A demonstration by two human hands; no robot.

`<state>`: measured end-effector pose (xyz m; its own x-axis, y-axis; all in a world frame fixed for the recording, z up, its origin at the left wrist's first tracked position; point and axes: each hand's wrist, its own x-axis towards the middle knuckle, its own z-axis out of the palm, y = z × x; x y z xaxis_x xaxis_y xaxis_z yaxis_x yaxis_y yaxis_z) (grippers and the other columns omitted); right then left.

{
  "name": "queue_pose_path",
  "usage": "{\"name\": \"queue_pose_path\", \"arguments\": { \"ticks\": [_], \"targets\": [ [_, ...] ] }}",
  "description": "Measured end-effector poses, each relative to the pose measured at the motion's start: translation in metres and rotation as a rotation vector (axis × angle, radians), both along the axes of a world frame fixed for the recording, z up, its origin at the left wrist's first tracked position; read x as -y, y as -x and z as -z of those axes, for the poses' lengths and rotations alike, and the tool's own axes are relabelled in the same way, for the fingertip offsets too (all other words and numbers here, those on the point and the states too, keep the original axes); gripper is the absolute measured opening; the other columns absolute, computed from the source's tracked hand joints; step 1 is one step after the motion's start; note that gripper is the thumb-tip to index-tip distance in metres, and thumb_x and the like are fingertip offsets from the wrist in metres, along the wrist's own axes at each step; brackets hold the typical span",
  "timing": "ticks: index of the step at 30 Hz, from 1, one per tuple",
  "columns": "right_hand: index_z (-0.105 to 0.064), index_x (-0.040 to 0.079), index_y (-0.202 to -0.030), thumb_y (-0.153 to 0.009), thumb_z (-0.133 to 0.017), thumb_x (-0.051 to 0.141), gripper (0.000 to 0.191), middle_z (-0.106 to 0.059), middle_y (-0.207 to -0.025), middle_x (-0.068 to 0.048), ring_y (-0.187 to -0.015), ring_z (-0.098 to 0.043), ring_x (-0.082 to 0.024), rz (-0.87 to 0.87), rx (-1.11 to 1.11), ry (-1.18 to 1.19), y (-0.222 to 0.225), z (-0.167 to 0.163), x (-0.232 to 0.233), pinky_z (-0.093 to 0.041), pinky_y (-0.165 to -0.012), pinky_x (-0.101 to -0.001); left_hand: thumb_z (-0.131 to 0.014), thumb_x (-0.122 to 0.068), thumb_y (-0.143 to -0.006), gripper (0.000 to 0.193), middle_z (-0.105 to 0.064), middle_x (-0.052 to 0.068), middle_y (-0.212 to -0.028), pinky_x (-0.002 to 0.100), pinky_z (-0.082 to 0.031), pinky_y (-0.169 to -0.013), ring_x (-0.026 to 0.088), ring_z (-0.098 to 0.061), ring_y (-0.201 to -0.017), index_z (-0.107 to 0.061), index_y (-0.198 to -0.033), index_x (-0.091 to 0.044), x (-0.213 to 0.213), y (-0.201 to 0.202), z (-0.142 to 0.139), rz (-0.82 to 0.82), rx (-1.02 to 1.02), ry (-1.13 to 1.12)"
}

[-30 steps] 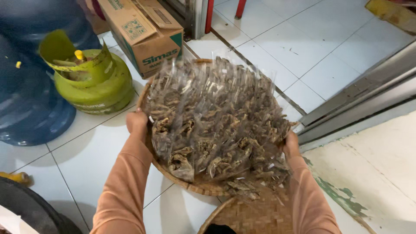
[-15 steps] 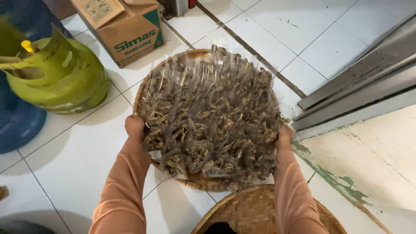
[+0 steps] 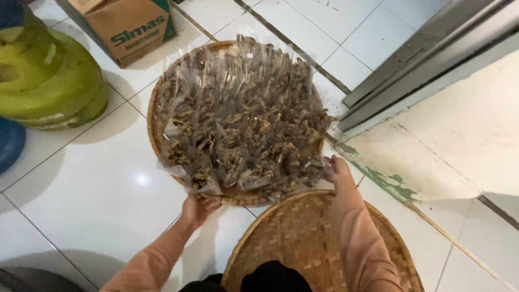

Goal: The person sits on the floor with a large basin of dried goods on their lap and fills small clear plastic bags by hand, pressing the items in and sealing each bag. Filled bags are placed into a woven basket, and the person reaches to arrange filled bags in the basket before resuming filling.

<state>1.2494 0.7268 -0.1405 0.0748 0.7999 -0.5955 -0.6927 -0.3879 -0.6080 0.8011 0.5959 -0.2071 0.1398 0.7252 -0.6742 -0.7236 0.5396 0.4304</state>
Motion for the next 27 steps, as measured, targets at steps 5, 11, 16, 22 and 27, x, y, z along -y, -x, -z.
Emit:
{"name": "queue_pose_path", "arguments": {
  "ticks": [5, 11, 16, 22, 27],
  "targets": [
    [-0.042, 0.006, -0.148, -0.104, -0.045, 0.028, 0.049, -0.039, -0.154, -0.030, -0.138, -0.044, -0.049, -0.035, -0.017, 0.027, -0.015, -0.005, 0.059, -0.038, -0.115, -0.0600, -0.024, -0.038, -0.110, 0.044, -0.047, 0.018, -0.147, 0.055, -0.047, -0.113, 0.037, -0.055, -0.129, -0.030, -0.145, -0.011, 0.024, -0.050, 0.007, 0.098, 0.095, -0.065],
    [-0.023, 0.007, -0.158, -0.101, -0.048, 0.041, 0.071, -0.021, -0.155, -0.037, -0.130, -0.048, -0.054, -0.088, 0.138, 0.019, 0.010, -0.077, 0.103, -0.041, -0.112, -0.0559, -0.025, -0.034, -0.110, 0.028, -0.054, 0.022, -0.138, 0.050, -0.055, -0.102, 0.035, -0.062, -0.118, -0.031, -0.125, -0.011, 0.021, -0.064, 0.017, -0.002, 0.031, -0.036],
    [-0.025, -0.007, -0.152, -0.107, -0.053, 0.027, 0.062, -0.038, -0.148, -0.046, -0.128, -0.058, -0.045, 0.011, 0.102, -0.332, 0.042, -0.095, 0.044, -0.049, -0.112, -0.0435, -0.026, -0.033, -0.110, 0.030, -0.056, 0.022, -0.134, 0.048, -0.057, -0.100, 0.034, -0.064, -0.114, -0.037, -0.125, -0.010, 0.025, -0.064, 0.013, 0.004, -0.018, -0.041],
    [-0.044, -0.008, -0.141, -0.099, -0.055, 0.006, 0.046, -0.056, -0.127, -0.022, -0.100, -0.069, -0.033, -0.102, 0.344, -0.413, 0.059, -0.092, 0.003, -0.058, -0.085, -0.0376, -0.062, -0.024, -0.097, 0.033, -0.059, 0.018, -0.120, 0.045, -0.056, -0.090, 0.036, -0.064, -0.110, -0.054, -0.124, -0.007, 0.049, -0.077, -0.032, 0.930, -1.202, -0.857],
    [-0.057, 0.000, -0.140, -0.094, -0.064, 0.000, 0.047, -0.065, -0.127, -0.010, -0.082, -0.062, -0.015, -0.126, 0.834, -0.443, 0.068, -0.078, 0.034, -0.048, -0.068, -0.0285, -0.076, -0.009, -0.067, 0.068, -0.058, 0.017, -0.123, 0.046, -0.052, -0.088, 0.037, -0.061, -0.107, -0.058, -0.133, -0.007, -0.008, -0.122, -0.086, 0.322, -1.553, -1.636]
  ]
}}
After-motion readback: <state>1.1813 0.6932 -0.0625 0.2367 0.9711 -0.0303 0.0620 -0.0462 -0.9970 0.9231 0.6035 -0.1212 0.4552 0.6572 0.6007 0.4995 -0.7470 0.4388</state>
